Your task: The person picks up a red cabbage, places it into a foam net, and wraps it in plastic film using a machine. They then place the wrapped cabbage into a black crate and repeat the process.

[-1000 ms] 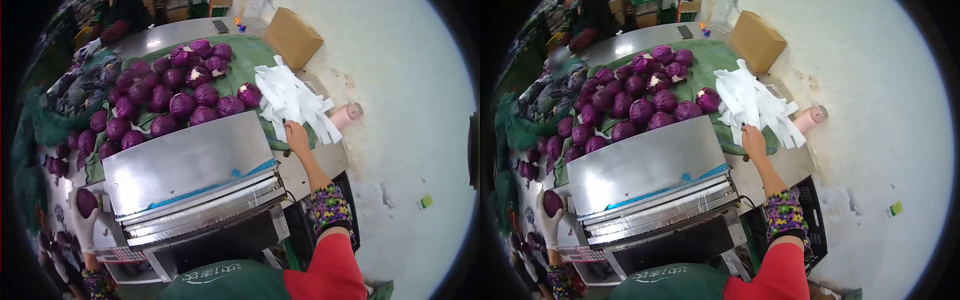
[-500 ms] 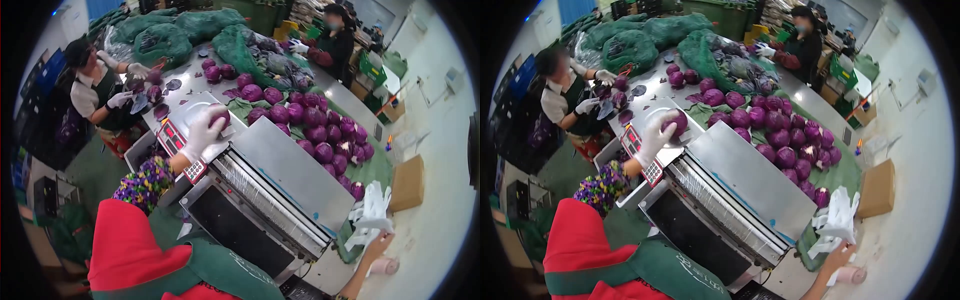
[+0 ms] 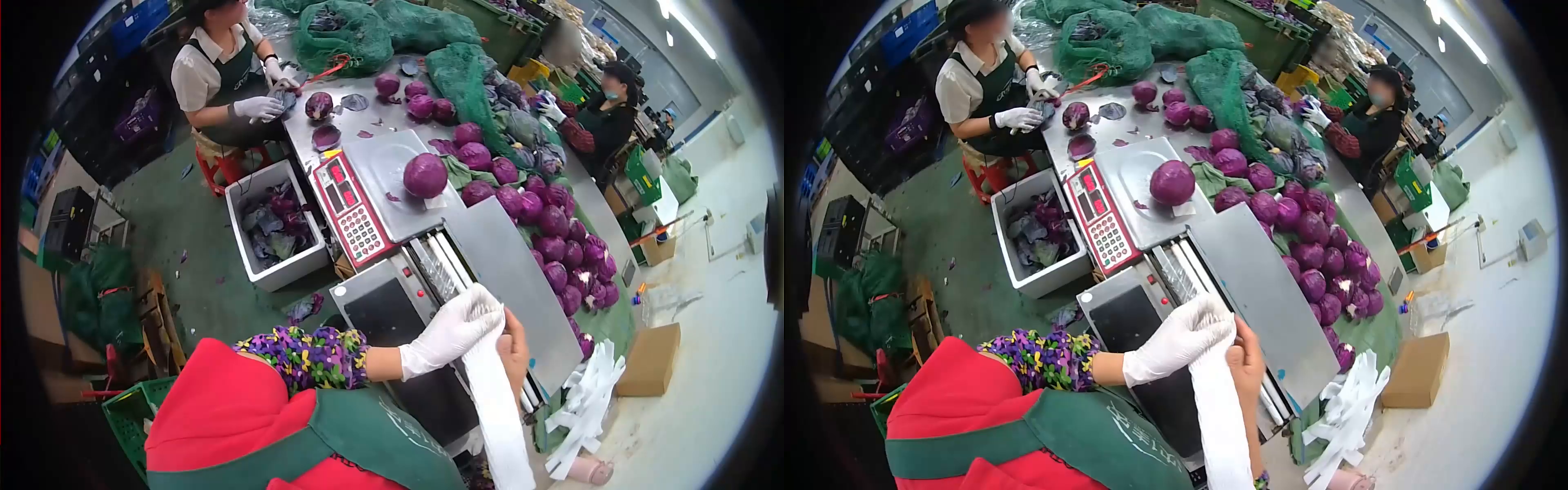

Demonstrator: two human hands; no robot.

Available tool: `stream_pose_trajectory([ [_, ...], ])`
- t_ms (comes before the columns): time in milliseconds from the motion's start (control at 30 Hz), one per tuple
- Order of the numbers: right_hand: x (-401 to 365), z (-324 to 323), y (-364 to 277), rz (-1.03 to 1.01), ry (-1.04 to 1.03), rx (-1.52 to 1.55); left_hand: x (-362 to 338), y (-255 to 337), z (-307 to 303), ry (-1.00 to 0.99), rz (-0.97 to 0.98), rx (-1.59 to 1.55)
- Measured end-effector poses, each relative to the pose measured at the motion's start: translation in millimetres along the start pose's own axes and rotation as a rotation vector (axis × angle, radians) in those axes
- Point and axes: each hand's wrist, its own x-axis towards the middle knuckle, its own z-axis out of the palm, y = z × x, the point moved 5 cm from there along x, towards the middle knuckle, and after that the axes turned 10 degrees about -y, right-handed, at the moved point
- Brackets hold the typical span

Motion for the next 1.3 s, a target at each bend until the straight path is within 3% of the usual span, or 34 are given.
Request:
stream_pose_trajectory([
  [33,7,18,-1,-0.119,0.058,0.076,3,-1,-10,0.01,0.003,0.088],
  [67,15,24,1,-0.116,0.058,0.074,4,6,-17,0.068,0.158,0.301],
  [100,23,28,3,-0.133,0.033,0.052,8,5,-27,0.068,0.156,0.298],
  [167,39,29,16,-0.144,0.019,0.024,3,50,-41,0.244,0.566,0.838],
  [200,46,28,31,-0.078,-0.09,0.053,9,38,-56,0.146,0.263,0.444],
  [233,56,35,37,-0.016,-0.196,0.086,14,40,-65,0.103,0.178,0.126],
  [267,64,33,42,0.139,-0.11,0.005,22,44,-79,0.105,0.136,0.049],
  [300,82,36,48,0.097,-0.072,0.246,31,46,-95,0.106,0.091,-0.028],
  [367,117,37,37,0.306,-0.157,0.84,40,44,-116,-0.091,-0.178,-0.009],
  [400,135,60,-6,0.272,0.156,0.543,40,51,-137,-0.108,-0.188,-0.012],
  [433,157,53,-5,0.164,-0.066,0.561,39,57,-160,-0.176,-0.224,0.153],
  [500,202,67,-27,-0.025,-0.335,-0.724,51,64,-194,-0.319,-0.286,0.478],
  [533,222,79,-26,0.024,-0.43,-0.918,70,97,-200,-0.287,-0.587,0.744],
  [567,241,91,-22,0.086,-0.528,-1.108,75,59,-260,0.321,-0.353,0.057],
  [600,271,91,-9,-0.046,-0.452,-1.174,90,80,-263,0.38,-0.374,-0.061],
  [633,302,89,8,-0.18,-0.373,-1.242,103,45,-304,0.45,-0.435,-0.078],
  [700,354,102,11,-0.237,-0.163,-1.277,130,2,-329,0.278,-0.459,-0.33],
  [767,389,112,36,0.262,-0.195,-1.364,144,-6,-319,0.287,-0.516,-0.406],
  [833,410,97,107,0.525,-0.438,-1.177,148,-10,-313,0.338,-0.543,-0.478],
  [900,383,105,117,0.678,-0.327,-0.539,148,-9,-308,0.237,-0.484,-0.195],
  [967,347,120,80,0.7,-0.175,-0.426,135,33,-287,0.216,-0.272,0.01],
  [1000,334,112,77,0.459,-0.177,-0.446,126,50,-264,0.219,-0.442,-0.444],
  [1033,318,108,75,0.22,-0.18,-0.448,117,65,-254,0.185,-0.448,-0.58],
  [1100,275,134,22,0.155,-0.181,-0.285,106,79,-249,0.124,-0.356,-0.41],
  [1167,241,127,-1,0.241,-0.188,-0.487,99,48,-259,0.052,-0.362,-0.702],
  [1200,223,129,-13,0.153,-0.188,-0.584,93,49,-252,0.021,-0.385,-0.988],
  [1233,203,132,-22,0.064,-0.176,-0.682,79,69,-244,0.019,-0.403,-0.845],
  [1300,165,135,-32,-0.012,-0.189,-0.656,61,92,-220,-0.125,-0.401,-0.979],
])
